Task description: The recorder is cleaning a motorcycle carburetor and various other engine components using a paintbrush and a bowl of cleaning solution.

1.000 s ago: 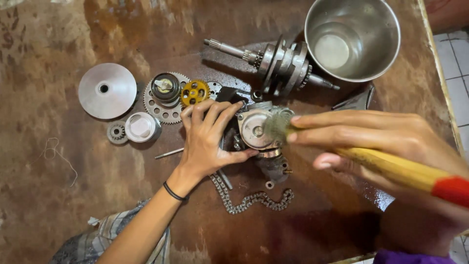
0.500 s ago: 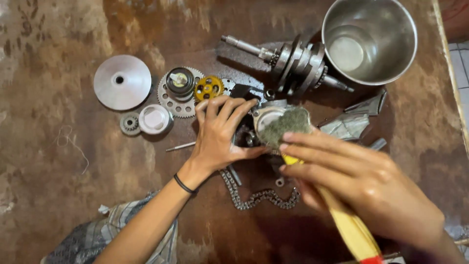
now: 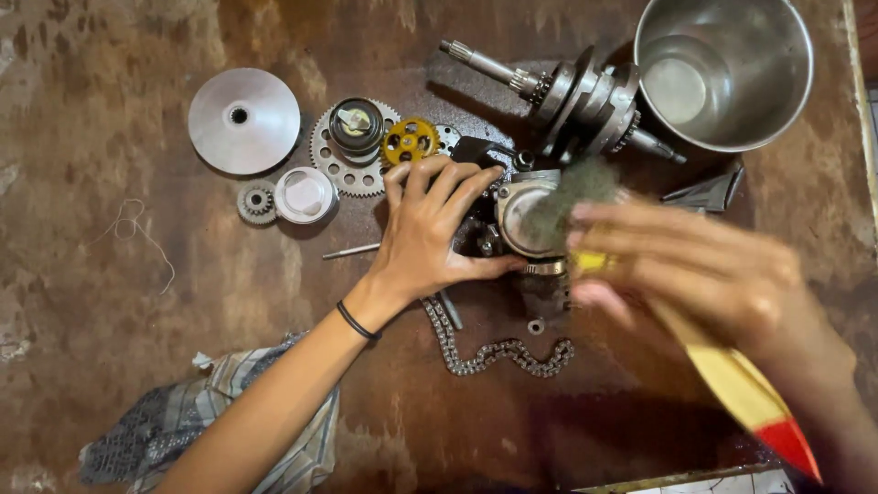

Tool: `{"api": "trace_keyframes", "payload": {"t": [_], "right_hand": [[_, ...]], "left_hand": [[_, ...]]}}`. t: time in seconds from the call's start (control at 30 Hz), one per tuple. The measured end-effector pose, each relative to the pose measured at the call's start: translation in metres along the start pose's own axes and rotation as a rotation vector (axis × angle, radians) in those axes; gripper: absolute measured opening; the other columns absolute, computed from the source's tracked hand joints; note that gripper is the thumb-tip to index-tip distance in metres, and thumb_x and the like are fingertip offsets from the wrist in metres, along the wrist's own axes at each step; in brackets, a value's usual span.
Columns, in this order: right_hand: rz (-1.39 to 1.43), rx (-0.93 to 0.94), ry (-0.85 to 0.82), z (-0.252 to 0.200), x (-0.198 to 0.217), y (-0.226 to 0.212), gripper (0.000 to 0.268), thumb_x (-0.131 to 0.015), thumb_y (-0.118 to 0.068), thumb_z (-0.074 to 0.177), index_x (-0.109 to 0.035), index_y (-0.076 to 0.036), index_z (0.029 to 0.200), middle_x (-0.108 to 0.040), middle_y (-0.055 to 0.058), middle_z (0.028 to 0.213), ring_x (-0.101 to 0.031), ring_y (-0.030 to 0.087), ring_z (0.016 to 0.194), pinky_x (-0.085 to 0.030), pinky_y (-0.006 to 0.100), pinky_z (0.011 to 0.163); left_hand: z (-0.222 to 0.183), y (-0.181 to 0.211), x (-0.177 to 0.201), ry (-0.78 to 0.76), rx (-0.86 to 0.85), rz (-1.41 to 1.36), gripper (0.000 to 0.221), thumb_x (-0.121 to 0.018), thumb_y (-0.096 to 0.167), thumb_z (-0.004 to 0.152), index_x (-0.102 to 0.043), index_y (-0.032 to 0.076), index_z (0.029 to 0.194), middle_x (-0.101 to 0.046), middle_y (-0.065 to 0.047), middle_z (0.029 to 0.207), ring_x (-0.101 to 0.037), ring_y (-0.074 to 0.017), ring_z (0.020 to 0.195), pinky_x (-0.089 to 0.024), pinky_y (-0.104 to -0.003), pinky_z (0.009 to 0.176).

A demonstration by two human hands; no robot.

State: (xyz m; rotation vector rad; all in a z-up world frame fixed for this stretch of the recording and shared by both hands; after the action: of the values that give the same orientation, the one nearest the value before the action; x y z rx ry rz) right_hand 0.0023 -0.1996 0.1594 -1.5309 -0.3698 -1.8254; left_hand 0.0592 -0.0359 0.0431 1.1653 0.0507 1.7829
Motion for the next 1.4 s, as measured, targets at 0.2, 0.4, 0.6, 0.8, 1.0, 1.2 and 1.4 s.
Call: {"api": "trace_keyframes", "payload": {"t": [0.2, 0.4, 0.6, 0.8, 1.0, 1.2, 1.4], "right_hand": [[0.169, 0.137, -0.02, 0.009, -0.003, -0.019, 0.006, -0.078, -0.015, 0.088, -0.078, -0.009, 0.091, -0.077, 0.006, 0.104, -0.073, 0.022, 0.113, -0.058, 0.038, 0.094], [0.224, 0.242, -0.031, 0.016, -0.01, -0.031, 0.009, -0.078, -0.014, 0.085, -0.077, -0.007, 0.089, -0.08, 0.01, 0.102, -0.076, 0.023, 0.103, -0.062, 0.04, 0.095], [0.144, 0.151, 0.069, 0.008, -0.009, -0.009, 0.007, -0.076, -0.011, 0.091, -0.075, -0.004, 0.089, -0.08, 0.011, 0.1, -0.077, 0.025, 0.102, -0.061, 0.035, 0.084], [0.233, 0.204, 0.09, -0.009, 0.002, 0.017, 0.011, -0.072, -0.008, 0.091, -0.076, -0.004, 0.082, -0.078, 0.012, 0.09, -0.079, 0.025, 0.095, -0.062, 0.032, 0.077], [0.345, 0.177, -0.008, 0.005, -0.006, -0.008, 0.011, -0.071, -0.006, 0.09, -0.077, -0.005, 0.081, -0.079, 0.009, 0.085, -0.08, 0.023, 0.092, -0.063, 0.036, 0.083], [0.359, 0.195, 0.06, 0.027, -0.002, -0.015, 0.008, -0.071, -0.003, 0.088, -0.078, -0.004, 0.083, -0.079, 0.01, 0.087, -0.079, 0.026, 0.096, -0.067, 0.036, 0.084], [0.361, 0.084, 0.088, 0.033, 0.03, 0.004, 0.012, -0.067, -0.002, 0.087, -0.072, -0.001, 0.076, -0.076, 0.012, 0.085, -0.077, 0.028, 0.097, -0.063, 0.04, 0.087]], "left_hand": [[-0.004, -0.004, -0.006, -0.016, 0.01, 0.042, 0.088, -0.083, 0.061, 0.068, -0.063, 0.01, 0.136, -0.061, -0.005, 0.131, -0.048, -0.028, 0.129, -0.028, -0.05, 0.111], [-0.003, -0.005, -0.005, -0.033, 0.012, 0.016, 0.092, -0.083, 0.063, 0.065, -0.062, 0.01, 0.137, -0.06, -0.007, 0.13, -0.047, -0.0285, 0.129, -0.028, -0.05, 0.11], [-0.001, -0.002, -0.002, -0.021, 0.01, 0.007, 0.09, -0.084, 0.062, 0.068, -0.062, 0.01, 0.137, -0.06, -0.007, 0.13, -0.046, -0.0296, 0.13, -0.027, -0.05, 0.111], [0.0, -0.001, 0.0, -0.034, 0.018, -0.007, 0.089, -0.085, 0.063, 0.068, -0.061, 0.009, 0.135, -0.06, -0.008, 0.13, -0.047, -0.029, 0.128, -0.028, -0.05, 0.111], [-0.003, -0.003, -0.001, -0.03, 0.009, 0.007, 0.089, -0.085, 0.061, 0.066, -0.062, 0.01, 0.137, -0.06, -0.007, 0.129, -0.047, -0.0287, 0.129, -0.027, -0.049, 0.112], [-0.002, -0.003, -0.003, -0.049, 0.016, 0.033, 0.096, -0.084, 0.059, 0.061, -0.062, 0.009, 0.14, -0.061, -0.007, 0.128, -0.047, -0.0286, 0.129, -0.027, -0.05, 0.112], [0.002, 0.0, 0.001, -0.037, 0.024, 0.022, 0.095, -0.087, 0.065, 0.063, -0.062, 0.01, 0.137, -0.06, -0.007, 0.128, -0.048, -0.0291, 0.127, -0.028, -0.049, 0.11]]}}
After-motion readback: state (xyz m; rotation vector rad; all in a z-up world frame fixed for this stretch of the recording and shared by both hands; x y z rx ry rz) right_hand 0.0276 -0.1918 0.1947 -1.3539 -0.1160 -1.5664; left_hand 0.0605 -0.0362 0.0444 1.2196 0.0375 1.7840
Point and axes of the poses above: each hand's wrist, its own z-axis towards the middle knuckle, its own x-axis out of the back of the hand, y = z × x, the point moved 8 cm from there along z, towards the middle knuckle
